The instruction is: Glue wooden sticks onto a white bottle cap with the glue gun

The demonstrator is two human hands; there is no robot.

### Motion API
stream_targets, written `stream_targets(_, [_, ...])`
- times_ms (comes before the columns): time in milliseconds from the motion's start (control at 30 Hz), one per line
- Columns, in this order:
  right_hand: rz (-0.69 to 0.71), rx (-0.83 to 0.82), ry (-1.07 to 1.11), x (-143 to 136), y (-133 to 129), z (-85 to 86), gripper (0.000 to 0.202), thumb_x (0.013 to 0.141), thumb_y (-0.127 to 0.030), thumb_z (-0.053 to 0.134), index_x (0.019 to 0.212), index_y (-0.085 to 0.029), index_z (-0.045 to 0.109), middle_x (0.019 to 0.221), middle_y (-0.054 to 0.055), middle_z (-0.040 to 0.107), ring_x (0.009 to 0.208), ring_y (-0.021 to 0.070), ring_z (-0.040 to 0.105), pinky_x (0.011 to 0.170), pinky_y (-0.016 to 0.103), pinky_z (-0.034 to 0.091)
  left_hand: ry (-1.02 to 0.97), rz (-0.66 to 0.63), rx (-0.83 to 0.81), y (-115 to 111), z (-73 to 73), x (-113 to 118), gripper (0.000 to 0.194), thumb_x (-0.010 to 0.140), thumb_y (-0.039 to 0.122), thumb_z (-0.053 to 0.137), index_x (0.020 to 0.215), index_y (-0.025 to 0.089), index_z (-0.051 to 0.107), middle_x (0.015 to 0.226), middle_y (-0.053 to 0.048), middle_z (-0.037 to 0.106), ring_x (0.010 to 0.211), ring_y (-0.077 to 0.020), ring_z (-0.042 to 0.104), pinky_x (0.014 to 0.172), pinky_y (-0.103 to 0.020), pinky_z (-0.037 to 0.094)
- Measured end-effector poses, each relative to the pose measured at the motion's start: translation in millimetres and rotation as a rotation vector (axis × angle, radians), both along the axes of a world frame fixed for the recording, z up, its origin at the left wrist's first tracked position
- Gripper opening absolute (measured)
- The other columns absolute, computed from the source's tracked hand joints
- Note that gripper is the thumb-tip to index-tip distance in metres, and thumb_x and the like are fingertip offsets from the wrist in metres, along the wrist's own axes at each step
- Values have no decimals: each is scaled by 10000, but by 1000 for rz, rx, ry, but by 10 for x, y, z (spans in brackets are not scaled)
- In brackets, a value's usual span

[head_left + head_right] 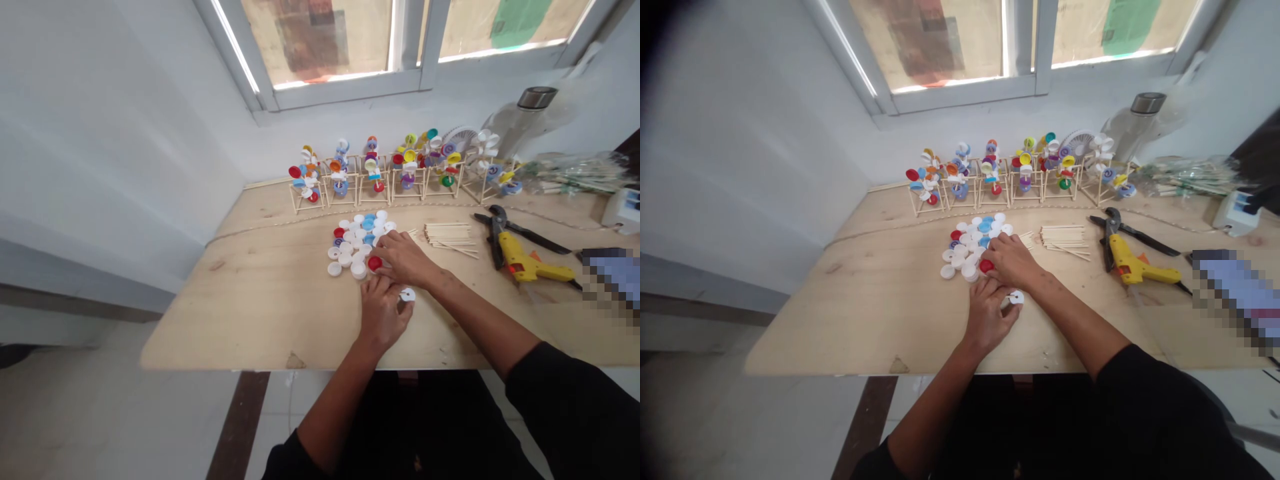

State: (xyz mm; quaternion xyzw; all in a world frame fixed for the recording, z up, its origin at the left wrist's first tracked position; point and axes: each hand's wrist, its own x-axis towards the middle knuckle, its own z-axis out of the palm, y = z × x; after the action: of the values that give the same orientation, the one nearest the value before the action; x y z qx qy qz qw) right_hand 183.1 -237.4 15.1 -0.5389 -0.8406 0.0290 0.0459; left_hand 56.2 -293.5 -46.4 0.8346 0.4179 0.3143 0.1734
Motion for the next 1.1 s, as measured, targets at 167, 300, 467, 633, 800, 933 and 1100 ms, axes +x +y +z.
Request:
stream_targets(167, [6,16,110,27,-23,-16,283,846,-329,606,1076,-182,682,1080,105,641,1033,254,471,849,361,316,3,0,-3,4,-3,1,237,731,242,701,967,235,680,1043,-59,646,1060,-263,531,920,-437,395])
stream_targets(300, [-8,37,344,123,-12,-88,316,873,-322,553,1130,-169,656,1109,98,668,1047,232,518,877,347,366,-4,-9,-7,5,-5,-2,208,739,243,693,944,218,675,982,-52,650,1011,-243,542,911,-424,387])
stream_targets(467, [-237,105,446,407,-14,-185,336,869,-309,526,1145,-165,650,1104,87,695,987,228,578,875,346,405,11,-16,-17,5,7,-2,172,737,241,696,906,217,675,948,-49,646,968,-234,550,878,-418,381])
stream_targets(633, [-358,68,246,622,-116,-207,313,850,-271,525,1116,-172,658,1070,84,699,947,242,569,851,340,401,22,-13,-13,0,18,-3,187,736,236,698,921,225,671,930,-41,639,952,-224,550,883,-418,379])
stream_targets(800, [-359,20,67,591,-212,-181,273,866,-255,499,1072,-180,661,1042,100,685,943,237,563,838,330,380,18,-8,-2,-2,12,0,181,728,228,703,907,224,673,918,-40,637,950,-223,549,885,-418,381])
stream_targets(933, [-329,-6,12,522,-227,-205,261,885,-280,484,1038,-171,665,1031,123,673,965,239,567,864,337,370,22,-8,4,-1,11,2,193,724,227,703,916,225,677,919,-39,635,953,-221,551,891,-419,385])
stream_targets(1100, [-309,-24,16,445,-226,-233,279,884,-288,493,1066,-164,665,1030,131,674,1013,259,561,891,359,367,10,-10,5,0,1,0,188,729,235,701,915,215,680,929,-45,632,958,-223,547,898,-418,385])
